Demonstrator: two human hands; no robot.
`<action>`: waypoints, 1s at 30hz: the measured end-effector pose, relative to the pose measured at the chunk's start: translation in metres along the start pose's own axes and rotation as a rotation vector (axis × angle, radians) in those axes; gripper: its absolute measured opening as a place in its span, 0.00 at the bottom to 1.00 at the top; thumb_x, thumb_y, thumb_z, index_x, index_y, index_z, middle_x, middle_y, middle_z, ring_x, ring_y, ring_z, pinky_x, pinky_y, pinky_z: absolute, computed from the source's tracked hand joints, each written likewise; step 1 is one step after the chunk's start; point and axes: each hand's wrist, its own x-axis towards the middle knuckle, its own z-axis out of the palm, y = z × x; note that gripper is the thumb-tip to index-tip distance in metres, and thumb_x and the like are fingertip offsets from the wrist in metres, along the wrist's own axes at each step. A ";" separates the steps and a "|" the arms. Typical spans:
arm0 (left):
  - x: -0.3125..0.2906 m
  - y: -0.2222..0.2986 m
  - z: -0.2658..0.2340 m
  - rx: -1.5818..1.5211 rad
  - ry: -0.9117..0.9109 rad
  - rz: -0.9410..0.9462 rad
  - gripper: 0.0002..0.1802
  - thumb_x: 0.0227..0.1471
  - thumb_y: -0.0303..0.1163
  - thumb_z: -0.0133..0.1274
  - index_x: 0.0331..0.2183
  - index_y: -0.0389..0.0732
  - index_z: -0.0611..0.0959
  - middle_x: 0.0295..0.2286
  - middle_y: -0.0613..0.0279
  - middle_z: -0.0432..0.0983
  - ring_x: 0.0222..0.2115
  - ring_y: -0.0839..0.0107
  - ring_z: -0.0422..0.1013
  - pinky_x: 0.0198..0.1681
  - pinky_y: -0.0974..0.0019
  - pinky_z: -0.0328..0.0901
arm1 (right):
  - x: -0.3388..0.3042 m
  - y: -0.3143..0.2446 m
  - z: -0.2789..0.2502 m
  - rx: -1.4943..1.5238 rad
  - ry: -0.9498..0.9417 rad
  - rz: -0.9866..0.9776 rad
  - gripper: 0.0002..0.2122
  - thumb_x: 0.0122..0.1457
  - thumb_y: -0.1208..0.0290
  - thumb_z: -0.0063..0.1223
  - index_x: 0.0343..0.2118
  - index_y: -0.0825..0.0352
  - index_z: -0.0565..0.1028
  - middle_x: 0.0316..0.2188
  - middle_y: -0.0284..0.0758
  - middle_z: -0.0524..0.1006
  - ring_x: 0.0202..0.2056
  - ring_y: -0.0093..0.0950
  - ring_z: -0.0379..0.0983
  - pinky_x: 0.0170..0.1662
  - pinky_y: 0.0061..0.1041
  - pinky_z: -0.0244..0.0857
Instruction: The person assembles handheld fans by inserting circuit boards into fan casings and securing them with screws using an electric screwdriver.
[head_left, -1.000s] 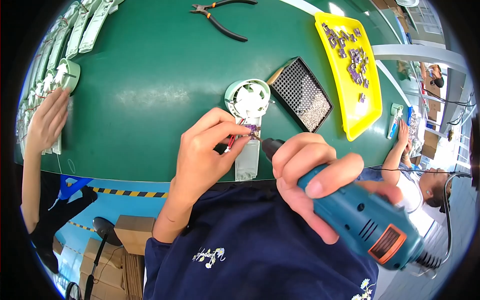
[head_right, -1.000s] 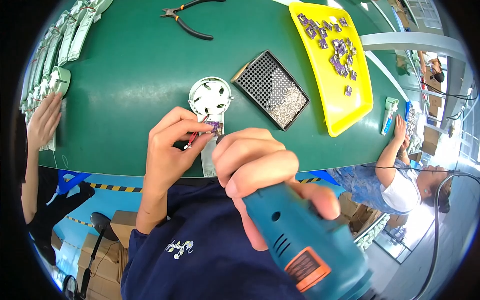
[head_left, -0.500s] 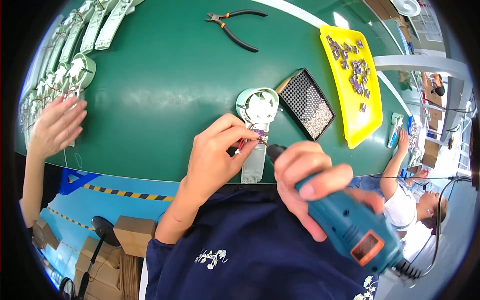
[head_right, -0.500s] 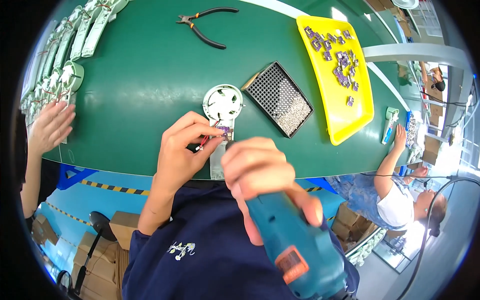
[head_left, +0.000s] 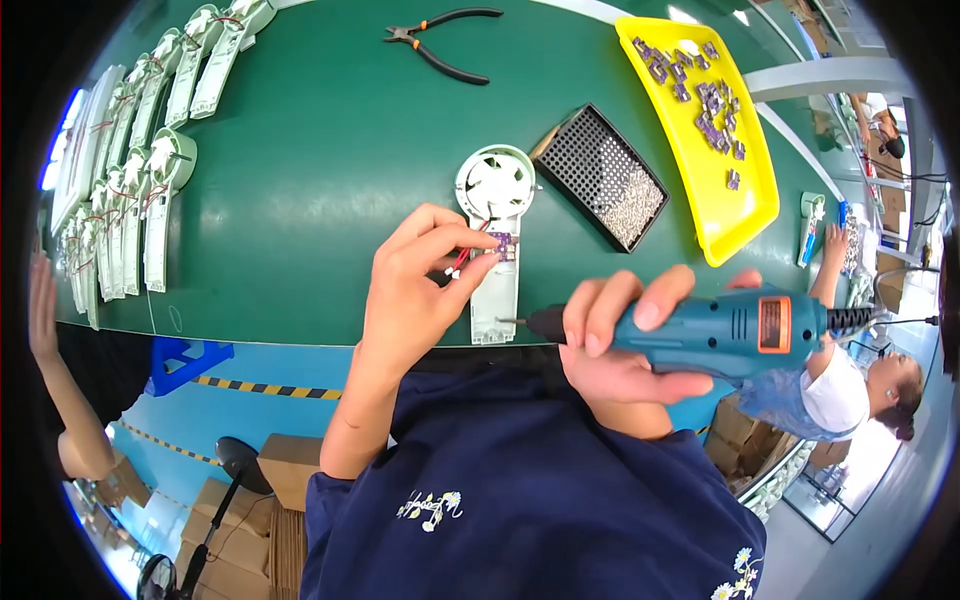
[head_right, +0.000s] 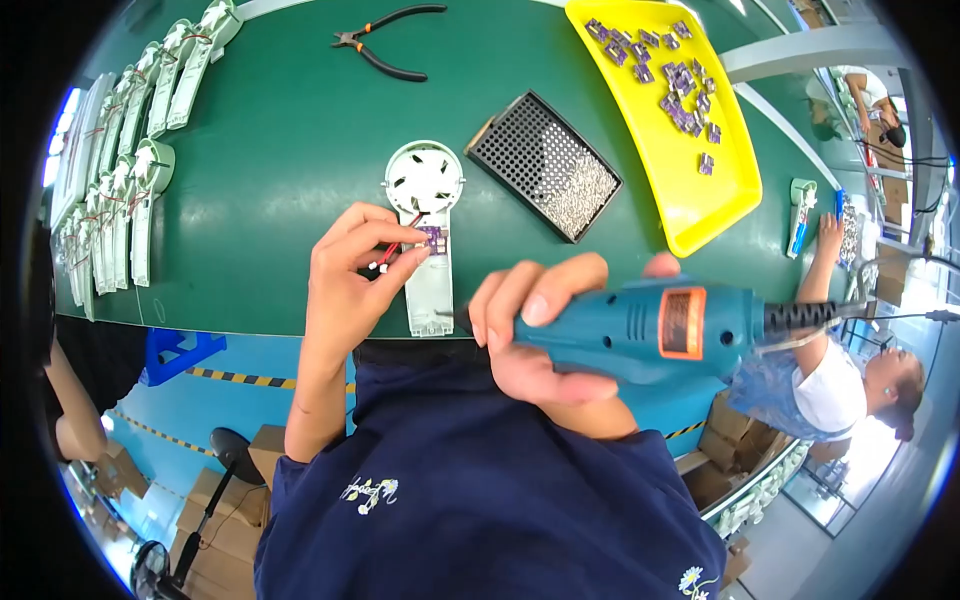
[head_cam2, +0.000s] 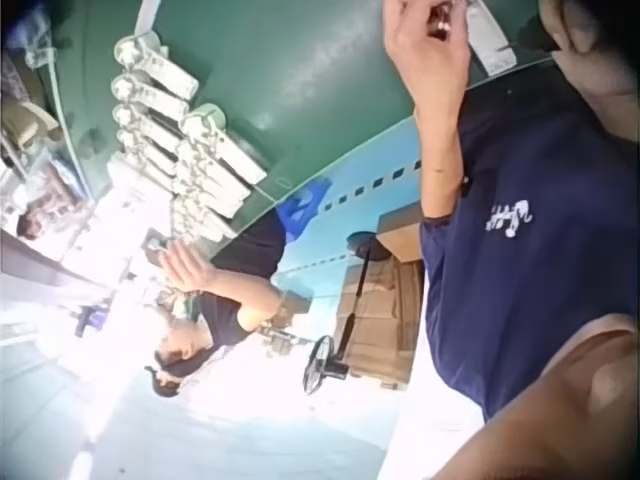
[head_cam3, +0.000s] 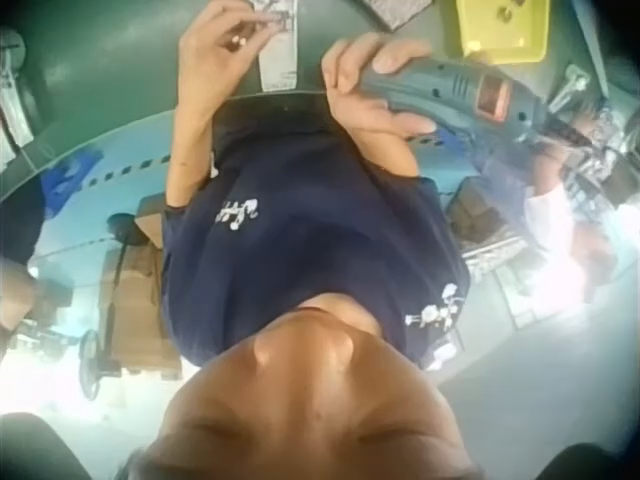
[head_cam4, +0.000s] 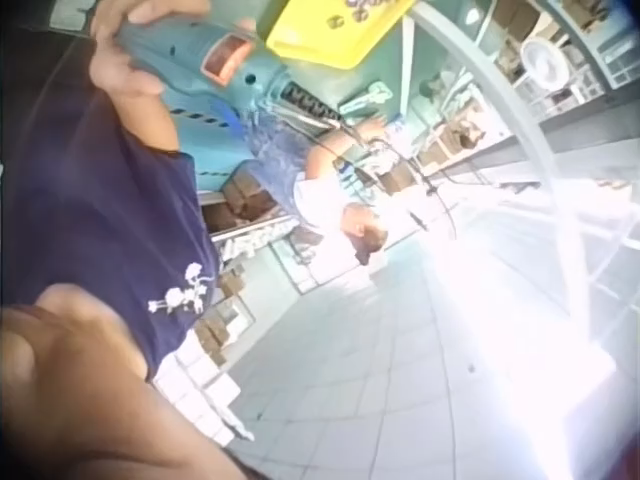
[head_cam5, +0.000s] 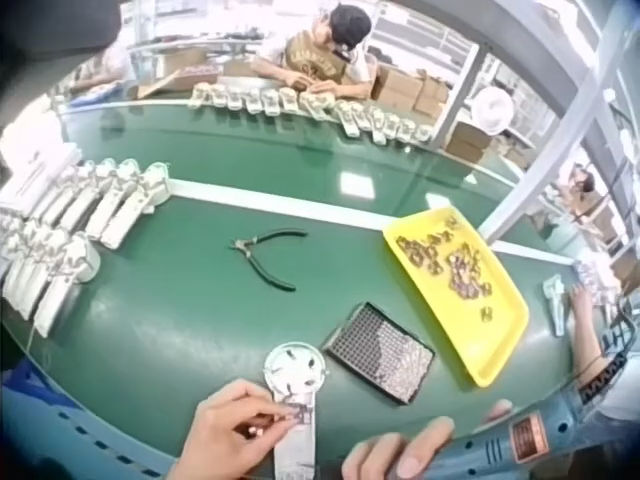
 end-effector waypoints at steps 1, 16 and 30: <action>0.000 0.000 -0.001 0.006 0.005 0.004 0.08 0.45 0.17 0.62 0.32 0.33 0.85 0.31 0.63 0.71 0.30 0.77 0.72 0.30 0.77 0.69 | 0.000 0.002 0.001 -0.041 -0.003 0.020 0.41 0.60 0.40 0.45 0.68 0.43 0.36 0.38 0.32 0.66 0.21 0.25 0.65 0.20 0.24 0.61; 0.032 0.024 -0.006 0.007 0.031 0.010 0.09 0.45 0.17 0.62 0.34 0.33 0.85 0.31 0.63 0.73 0.32 0.76 0.74 0.33 0.75 0.73 | 0.075 -0.077 -0.057 0.092 0.343 -0.220 0.29 0.65 0.46 0.41 0.64 0.53 0.54 0.36 0.29 0.66 0.21 0.19 0.60 0.19 0.17 0.59; 0.193 0.015 -0.028 0.155 0.094 0.202 0.07 0.46 0.25 0.65 0.32 0.36 0.87 0.31 0.62 0.77 0.31 0.75 0.72 0.34 0.72 0.67 | 0.080 -0.049 -0.091 0.088 0.604 -0.110 0.27 0.69 0.50 0.33 0.66 0.55 0.50 0.33 0.30 0.65 0.18 0.16 0.57 0.15 0.14 0.55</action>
